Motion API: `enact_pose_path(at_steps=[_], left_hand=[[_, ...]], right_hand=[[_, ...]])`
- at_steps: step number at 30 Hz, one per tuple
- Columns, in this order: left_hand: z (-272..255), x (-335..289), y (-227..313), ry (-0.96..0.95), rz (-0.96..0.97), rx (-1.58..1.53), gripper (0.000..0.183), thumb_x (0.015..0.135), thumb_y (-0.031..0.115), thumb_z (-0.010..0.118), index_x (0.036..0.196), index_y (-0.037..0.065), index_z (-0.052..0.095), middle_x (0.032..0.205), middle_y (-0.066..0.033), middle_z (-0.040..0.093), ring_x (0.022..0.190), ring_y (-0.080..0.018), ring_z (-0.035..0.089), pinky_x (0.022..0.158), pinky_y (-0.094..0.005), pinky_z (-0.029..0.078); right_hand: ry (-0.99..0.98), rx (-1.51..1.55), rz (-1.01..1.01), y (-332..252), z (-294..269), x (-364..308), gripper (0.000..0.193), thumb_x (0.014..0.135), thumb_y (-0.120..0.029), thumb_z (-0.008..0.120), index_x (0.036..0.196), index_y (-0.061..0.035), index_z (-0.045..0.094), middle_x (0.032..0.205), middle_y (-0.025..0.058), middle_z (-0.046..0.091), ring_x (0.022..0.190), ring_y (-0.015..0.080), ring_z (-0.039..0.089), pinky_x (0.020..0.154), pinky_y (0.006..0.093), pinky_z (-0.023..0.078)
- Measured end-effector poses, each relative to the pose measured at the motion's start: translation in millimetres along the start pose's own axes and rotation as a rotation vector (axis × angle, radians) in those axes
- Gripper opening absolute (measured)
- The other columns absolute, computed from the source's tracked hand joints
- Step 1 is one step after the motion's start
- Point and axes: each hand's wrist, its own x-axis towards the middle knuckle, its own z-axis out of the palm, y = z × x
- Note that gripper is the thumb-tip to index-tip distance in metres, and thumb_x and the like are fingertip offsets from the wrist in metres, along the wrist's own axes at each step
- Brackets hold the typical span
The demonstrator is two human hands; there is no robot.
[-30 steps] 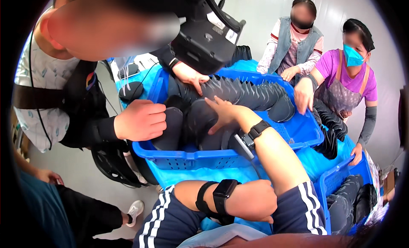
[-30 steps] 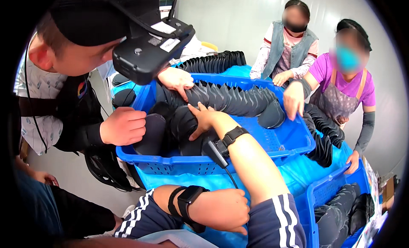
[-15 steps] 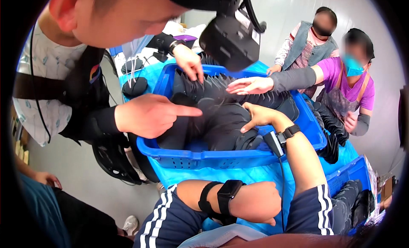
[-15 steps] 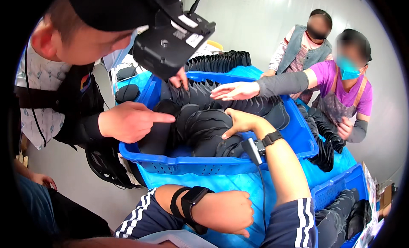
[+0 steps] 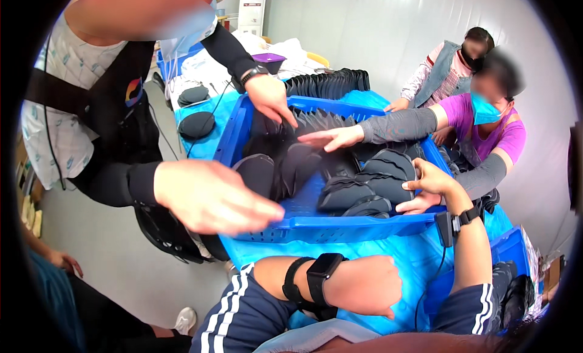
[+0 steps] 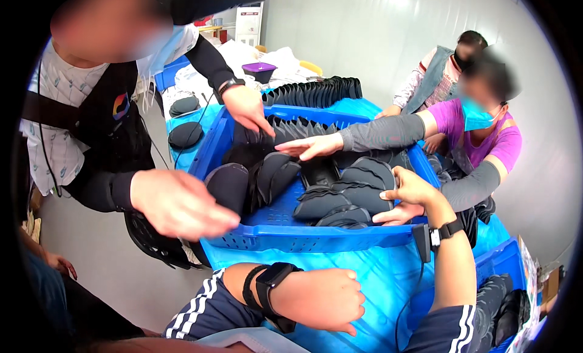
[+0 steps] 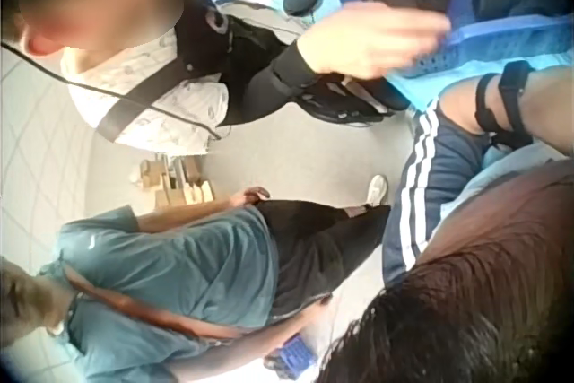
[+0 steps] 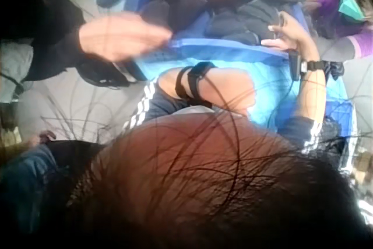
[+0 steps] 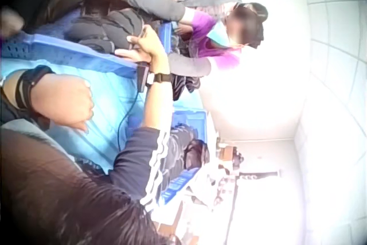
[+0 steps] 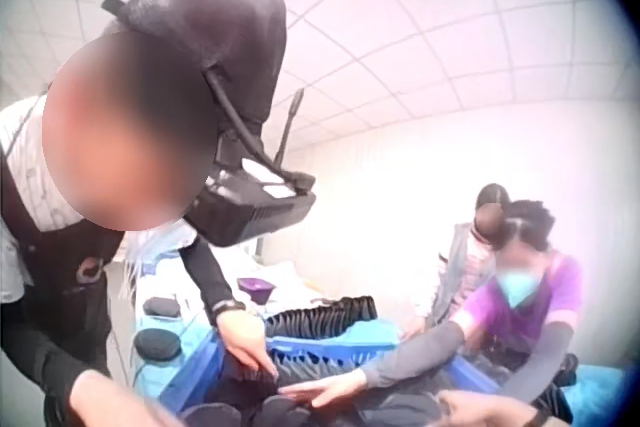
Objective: Sorting and organizing black shoe components in blue crates on a table.
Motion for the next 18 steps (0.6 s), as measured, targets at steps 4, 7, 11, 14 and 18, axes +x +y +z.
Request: enact_pose_path(at_steps=[4, 7, 11, 14, 18], left_hand=[[-5.2, -2.0, -4.7, -0.001, 0.019, -0.016, 0.034, 0.077, 0.039, 0.058, 0.067, 0.006, 0.057, 0.061, -0.0047, 0.053, 0.061, -0.0206, 0.053, 0.062, -0.0302, 0.038], [-0.7, -4.6, -6.3, 0.04, 0.022, -0.034, 0.034, 0.077, 0.039, 0.058, 0.07, 0.006, 0.057, 0.063, -0.0048, 0.053, 0.063, -0.0203, 0.053, 0.062, -0.0303, 0.038], [6.3, -0.3, -5.9, 0.161, 0.052, -0.049, 0.035, 0.07, 0.042, 0.062, 0.061, 0.008, 0.061, 0.056, -0.0057, 0.056, 0.059, -0.0239, 0.056, 0.057, -0.0328, 0.038], [8.1, 0.2, -6.7, 0.156, 0.071, -0.055, 0.034, 0.069, 0.041, 0.063, 0.061, 0.008, 0.061, 0.056, -0.0055, 0.056, 0.058, -0.0235, 0.056, 0.056, -0.0325, 0.038], [-0.7, -1.1, -5.7, 0.142, 0.086, -0.055, 0.033, 0.068, 0.04, 0.064, 0.061, 0.008, 0.061, 0.056, -0.0056, 0.057, 0.056, -0.0237, 0.056, 0.054, -0.0325, 0.039]], right_hand=[[0.065, -0.15, 0.046, -3.0, 1.6, -4.4, 0.063, 0.062, -0.026, 0.076, 0.107, 0.0073, 0.047, 0.084, 0.0183, 0.06, 0.077, 0.0237, 0.059, 0.068, 0.031, 0.046], [0.134, -0.278, 0.09, -8.1, 5.4, -7.3, 0.072, 0.059, -0.027, 0.077, 0.112, 0.0087, 0.043, 0.091, 0.0228, 0.059, 0.082, 0.0335, 0.058, 0.071, 0.0361, 0.047], [0.501, -0.772, -0.268, -46.6, 30.2, -30.8, 0.076, 0.059, -0.024, 0.075, 0.12, 0.0044, 0.039, 0.103, 0.0171, 0.056, 0.09, 0.03, 0.053, 0.079, 0.0355, 0.044], [0.481, -0.703, -0.656, -83.9, 53.2, -32.0, 0.043, 0.07, -0.021, 0.065, 0.108, -0.0024, 0.053, 0.102, 0.0108, 0.058, 0.092, 0.0263, 0.054, 0.084, 0.0362, 0.04], [0.228, -0.396, -0.763, -121.0, 85.4, -40.9, 0.027, 0.081, -0.028, 0.055, 0.091, -0.0029, 0.058, 0.082, 0.0129, 0.061, 0.08, 0.0286, 0.058, 0.074, 0.0392, 0.044]])
